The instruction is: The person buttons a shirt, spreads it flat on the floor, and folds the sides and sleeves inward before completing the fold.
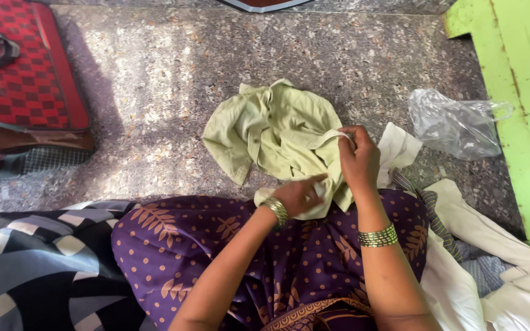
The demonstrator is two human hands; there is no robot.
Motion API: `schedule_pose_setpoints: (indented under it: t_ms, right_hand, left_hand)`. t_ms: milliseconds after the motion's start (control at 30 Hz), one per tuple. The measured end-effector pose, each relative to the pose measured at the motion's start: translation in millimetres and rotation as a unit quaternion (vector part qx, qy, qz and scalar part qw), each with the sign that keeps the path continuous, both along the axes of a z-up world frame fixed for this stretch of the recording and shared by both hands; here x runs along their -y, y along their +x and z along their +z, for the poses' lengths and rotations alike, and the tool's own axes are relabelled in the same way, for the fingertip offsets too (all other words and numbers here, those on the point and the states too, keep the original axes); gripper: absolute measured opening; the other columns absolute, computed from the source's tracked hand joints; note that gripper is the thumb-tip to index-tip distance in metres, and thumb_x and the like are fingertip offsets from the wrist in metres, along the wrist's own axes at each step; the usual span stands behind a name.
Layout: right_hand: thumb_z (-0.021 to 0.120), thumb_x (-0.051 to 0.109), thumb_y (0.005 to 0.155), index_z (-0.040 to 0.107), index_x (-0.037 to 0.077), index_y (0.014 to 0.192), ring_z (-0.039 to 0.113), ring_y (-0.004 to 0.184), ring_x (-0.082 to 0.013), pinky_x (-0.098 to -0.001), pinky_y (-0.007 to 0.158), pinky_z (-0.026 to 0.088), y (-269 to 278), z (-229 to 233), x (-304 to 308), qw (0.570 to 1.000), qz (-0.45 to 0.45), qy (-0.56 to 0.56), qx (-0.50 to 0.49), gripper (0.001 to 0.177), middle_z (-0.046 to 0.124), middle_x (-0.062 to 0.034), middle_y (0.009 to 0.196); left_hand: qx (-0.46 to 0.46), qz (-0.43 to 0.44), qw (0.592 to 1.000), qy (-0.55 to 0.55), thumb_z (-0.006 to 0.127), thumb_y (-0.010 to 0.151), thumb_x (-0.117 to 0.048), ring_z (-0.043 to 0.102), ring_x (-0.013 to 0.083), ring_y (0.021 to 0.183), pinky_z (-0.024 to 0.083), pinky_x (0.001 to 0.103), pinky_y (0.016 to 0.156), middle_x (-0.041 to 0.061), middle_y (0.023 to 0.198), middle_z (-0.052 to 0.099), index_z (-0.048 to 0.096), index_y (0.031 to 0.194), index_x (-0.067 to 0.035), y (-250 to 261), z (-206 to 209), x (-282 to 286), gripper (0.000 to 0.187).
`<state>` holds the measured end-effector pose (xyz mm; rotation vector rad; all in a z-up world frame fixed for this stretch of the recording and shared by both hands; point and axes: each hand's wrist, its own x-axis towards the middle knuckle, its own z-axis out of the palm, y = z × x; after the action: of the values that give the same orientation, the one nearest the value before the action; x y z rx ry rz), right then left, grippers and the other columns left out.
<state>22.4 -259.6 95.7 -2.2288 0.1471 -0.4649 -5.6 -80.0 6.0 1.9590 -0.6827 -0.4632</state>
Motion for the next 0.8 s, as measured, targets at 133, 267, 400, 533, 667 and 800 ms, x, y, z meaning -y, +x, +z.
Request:
schedule_pose_setpoints:
  t_ms: [133,267,400,533,667,800]
  right_hand:
    - [0.067,0.032,0.098,0.072,0.005,0.100,0.064,0.063,-0.0181,-0.0339,0.059,0.047,-15.2,-0.4,9.5,0.998,0.002,-0.069,0.005,0.028,0.069,-0.0112,0.077]
    - [0.070,0.041,0.098,0.073,0.003,0.093,0.066,0.063,-0.0241,-0.0389,0.063,0.050,-13.3,0.9,7.1,0.984,0.075,-0.124,-0.106,0.038,0.069,-0.0108,0.073]
    - [0.073,0.052,0.084,0.073,0.010,0.108,0.068,0.096,-0.0344,-0.0438,0.080,0.054,-20.8,14.7,-22.4,0.906,0.196,-0.211,-0.310,0.048,0.073,-0.0149,0.106]
    - [0.080,0.048,0.086,0.049,0.007,0.140,0.056,0.126,-0.0355,-0.0468,0.100,0.051,-9.1,-0.5,-49.9,0.939,0.172,-0.275,-0.119,0.075,0.057,-0.0213,0.137]
    - [0.086,0.029,0.072,0.041,0.010,0.143,0.057,0.120,-0.0383,-0.0477,0.084,0.056,-11.7,-36.6,-55.7,0.913,0.221,-0.279,-0.200,0.085,0.055,-0.0212,0.138]
    - [0.078,0.026,0.085,0.045,0.014,0.144,0.065,0.114,-0.0347,-0.0473,0.082,0.060,-35.1,-77.6,-53.2,0.907,0.185,-0.294,-0.237,0.069,0.062,-0.0150,0.131]
  left_hand:
    - [-0.048,0.381,0.923,0.018,0.066,0.094,-0.043,0.077,0.0260,0.083,0.061,0.040,0.077,0.012,0.093,0.078,0.077,0.107,-0.013,40.9,-72.7,-38.7,0.035]
    - [-0.053,0.400,0.901,0.159,0.081,0.082,-0.041,0.071,0.0353,0.095,0.056,0.046,0.084,0.019,0.104,0.074,0.071,0.103,-0.005,47.8,-116.2,-74.7,0.043]
    - [-0.032,0.427,0.897,0.109,0.086,0.073,-0.035,0.067,0.0411,0.099,0.054,0.050,0.082,0.024,0.109,0.070,0.060,0.120,-0.002,59.6,-131.5,-52.2,0.063]
    - [-0.118,0.464,0.878,0.025,0.078,0.078,-0.033,0.072,0.0338,0.095,0.057,0.047,0.083,0.018,0.106,0.075,0.063,0.110,-0.005,71.8,-150.3,-41.4,0.045]
    - [-0.067,0.525,0.847,0.047,0.075,0.097,-0.036,0.067,0.0364,0.074,0.052,0.043,0.066,0.024,0.092,0.073,0.062,0.101,0.000,98.6,-136.8,-71.2,0.039]
    - [0.125,0.549,0.818,-0.116,0.072,0.095,-0.036,0.073,0.0210,0.063,0.054,0.030,0.054,0.008,0.087,0.074,0.057,0.114,-0.004,87.0,-72.9,-102.4,0.040]
